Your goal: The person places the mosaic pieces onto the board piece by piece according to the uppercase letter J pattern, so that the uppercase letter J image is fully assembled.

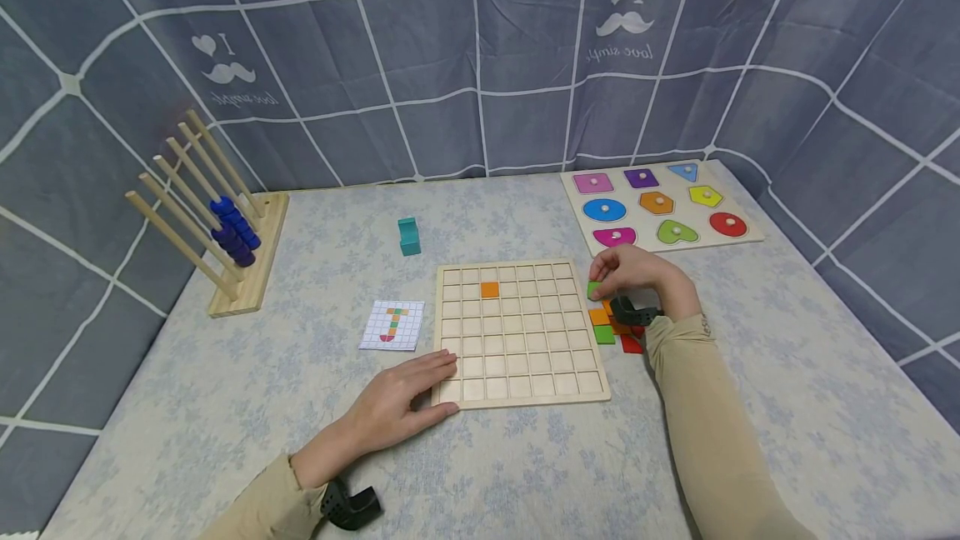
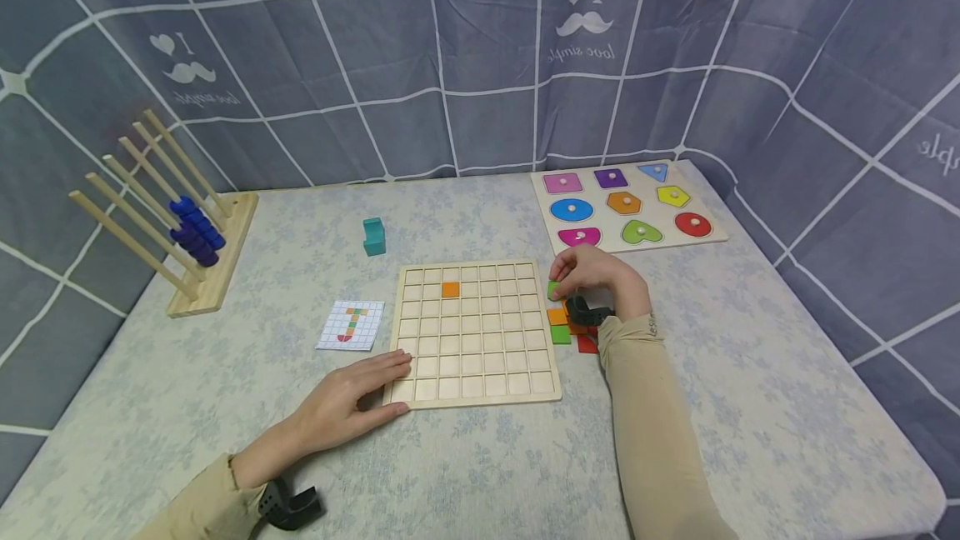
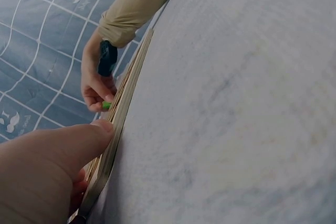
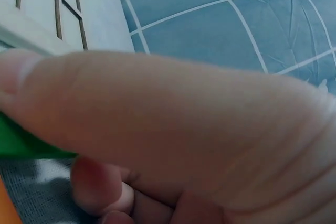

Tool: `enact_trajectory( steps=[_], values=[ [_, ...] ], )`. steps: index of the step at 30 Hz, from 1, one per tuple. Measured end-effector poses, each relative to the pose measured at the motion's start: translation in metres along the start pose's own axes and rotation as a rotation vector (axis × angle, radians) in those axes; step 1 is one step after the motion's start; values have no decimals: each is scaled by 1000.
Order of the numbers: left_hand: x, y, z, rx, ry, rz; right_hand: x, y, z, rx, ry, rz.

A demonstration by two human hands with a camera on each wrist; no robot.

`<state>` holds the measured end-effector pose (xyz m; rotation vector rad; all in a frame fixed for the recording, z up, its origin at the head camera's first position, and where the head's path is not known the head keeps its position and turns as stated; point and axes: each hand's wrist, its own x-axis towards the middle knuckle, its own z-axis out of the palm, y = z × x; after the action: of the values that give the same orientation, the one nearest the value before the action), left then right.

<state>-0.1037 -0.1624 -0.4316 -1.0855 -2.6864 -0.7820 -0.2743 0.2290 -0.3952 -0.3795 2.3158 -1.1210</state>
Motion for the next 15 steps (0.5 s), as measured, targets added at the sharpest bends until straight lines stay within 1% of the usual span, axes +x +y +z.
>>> enact_trajectory(
  steps=[2, 4, 7, 9, 14, 15],
  values=[
    [0, 0, 0, 6, 1, 2, -1, -3, 0, -1, -6, -4],
    [0, 0, 0, 11, 3, 6, -2, -7, 0, -30, -3, -28],
    [1, 1, 0, 16, 9, 16, -4, -14, 0, -73, 20, -71],
    [1, 1, 0, 19, 12, 24, -7, -24, 1, -88, 38, -96],
    [2, 1, -1, 24, 14, 29, -5, -40, 6, -54, 61, -155],
    [2, 1, -1, 25, 14, 26, -1, -40, 7, -52, 71, -172]
  ],
)
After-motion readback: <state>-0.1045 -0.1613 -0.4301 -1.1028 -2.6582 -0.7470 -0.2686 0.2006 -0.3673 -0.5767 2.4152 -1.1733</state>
